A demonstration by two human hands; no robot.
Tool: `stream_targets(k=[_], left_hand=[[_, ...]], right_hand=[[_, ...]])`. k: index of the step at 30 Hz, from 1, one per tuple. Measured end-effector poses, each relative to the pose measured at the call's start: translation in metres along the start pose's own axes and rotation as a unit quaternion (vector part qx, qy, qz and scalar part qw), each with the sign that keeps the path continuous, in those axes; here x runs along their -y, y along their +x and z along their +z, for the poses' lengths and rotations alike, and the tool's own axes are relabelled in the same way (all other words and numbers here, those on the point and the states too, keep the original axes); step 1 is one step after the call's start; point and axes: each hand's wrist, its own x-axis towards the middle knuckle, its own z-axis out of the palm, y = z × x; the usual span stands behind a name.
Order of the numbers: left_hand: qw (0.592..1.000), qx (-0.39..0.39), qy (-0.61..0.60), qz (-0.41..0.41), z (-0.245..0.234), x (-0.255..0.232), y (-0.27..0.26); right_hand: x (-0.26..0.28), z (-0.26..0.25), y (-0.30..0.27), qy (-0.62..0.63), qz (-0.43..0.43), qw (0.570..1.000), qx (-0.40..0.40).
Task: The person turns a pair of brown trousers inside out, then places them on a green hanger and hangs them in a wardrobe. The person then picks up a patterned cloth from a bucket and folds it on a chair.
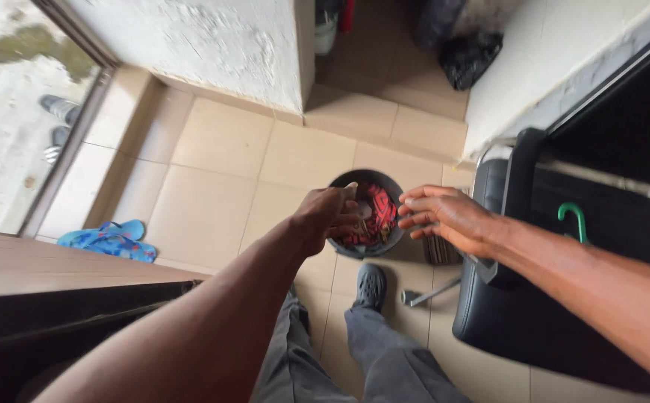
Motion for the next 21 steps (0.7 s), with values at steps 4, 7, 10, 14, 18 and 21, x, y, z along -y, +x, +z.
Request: stream_targets(k=[4,7,10,14,18,21], left_hand=[[0.994,0.058,0.077,-0.046,-0.013,0.016,0.060],[0.977,0.064,0.195,-0.058,-0.029,0.023,0.098],[0.935,0.066,0.343,-0.063,-0.038,0.032,0.134],[0.829,0.074,0.554,-0.020,-0.050,0.050,0.186],[0.714,0.117,0.683,0.095,-0.057,0.091,0.249],[0.696,0.109,0.690,0.169,-0.056,0.130,0.294]], right_hand=[[-0.009,0.006,0.019,0.001,0.004,1.000,0.008],[-0.014,0.013,0.030,-0.003,0.048,0.998,-0.033],[-0.020,0.021,0.041,0.018,0.039,0.999,-0.031],[-0.030,0.024,0.055,0.018,0.051,0.998,-0.038],[-0.045,0.015,0.076,-0.009,0.044,0.998,-0.045],[-0.057,0.009,0.095,-0.021,0.043,0.998,-0.035]])
